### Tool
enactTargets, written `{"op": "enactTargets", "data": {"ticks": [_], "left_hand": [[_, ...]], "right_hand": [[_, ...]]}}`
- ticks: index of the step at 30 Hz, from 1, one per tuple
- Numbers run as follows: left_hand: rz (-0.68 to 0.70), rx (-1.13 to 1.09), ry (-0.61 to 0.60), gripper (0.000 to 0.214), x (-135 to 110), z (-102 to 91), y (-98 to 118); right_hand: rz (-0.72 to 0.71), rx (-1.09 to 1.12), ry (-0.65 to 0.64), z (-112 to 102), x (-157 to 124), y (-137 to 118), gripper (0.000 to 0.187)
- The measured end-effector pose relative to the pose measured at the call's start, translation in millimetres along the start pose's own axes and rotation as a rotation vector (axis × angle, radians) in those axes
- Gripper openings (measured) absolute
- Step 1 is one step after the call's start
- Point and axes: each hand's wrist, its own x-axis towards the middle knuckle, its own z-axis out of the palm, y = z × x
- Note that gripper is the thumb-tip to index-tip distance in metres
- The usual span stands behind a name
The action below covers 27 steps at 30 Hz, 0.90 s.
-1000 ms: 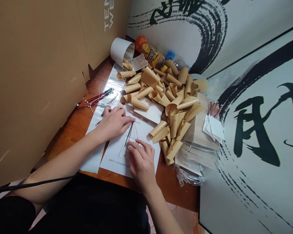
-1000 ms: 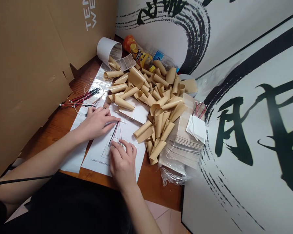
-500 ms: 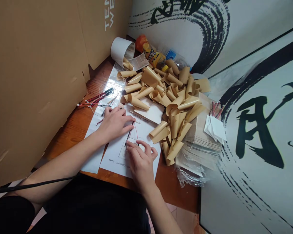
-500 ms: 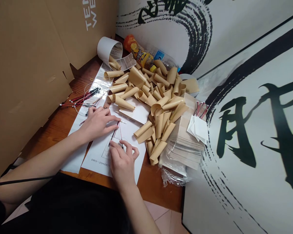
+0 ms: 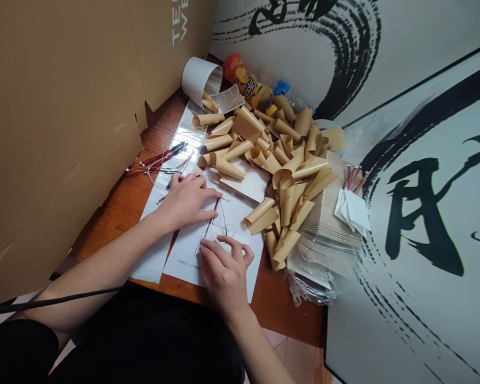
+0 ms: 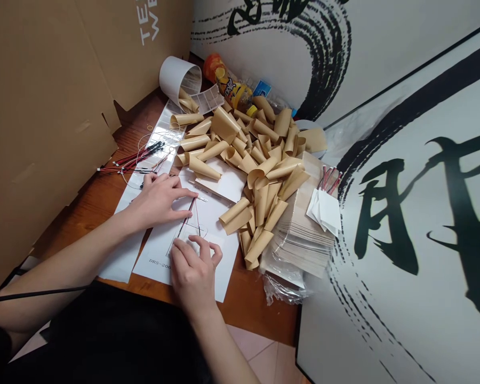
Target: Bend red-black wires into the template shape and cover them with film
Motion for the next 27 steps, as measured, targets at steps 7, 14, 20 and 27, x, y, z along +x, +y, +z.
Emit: {"op": "enactTargets", "data": {"ticks": [7, 14, 20, 27], "left_hand": [[0.016, -0.001, -0.011, 0.045, -1.1, -1.2, -1.3], [0.024, 0.002, -0.041, 0.056, -1.2, -1.1, -4.0], [0.042, 0.018, -0.068, 0.067, -3.1, -3.1, -3.8], [0.044, 0.038, -0.09, 0.077, -5.2, -5.4, -1.0]], "right_hand": [[-0.004, 0.001, -0.02, -5.2, 0.0, 1.0, 0.017], [-0.012, 0.002, -0.044, -3.5, -2.6, 0.6, 0.018], [-0.007, -0.001, -0.06, -3.7, -4.8, -1.7, 0.019], [-0.017, -0.022, -0.05, -5.2, -4.8, -1.6, 0.022]]}}
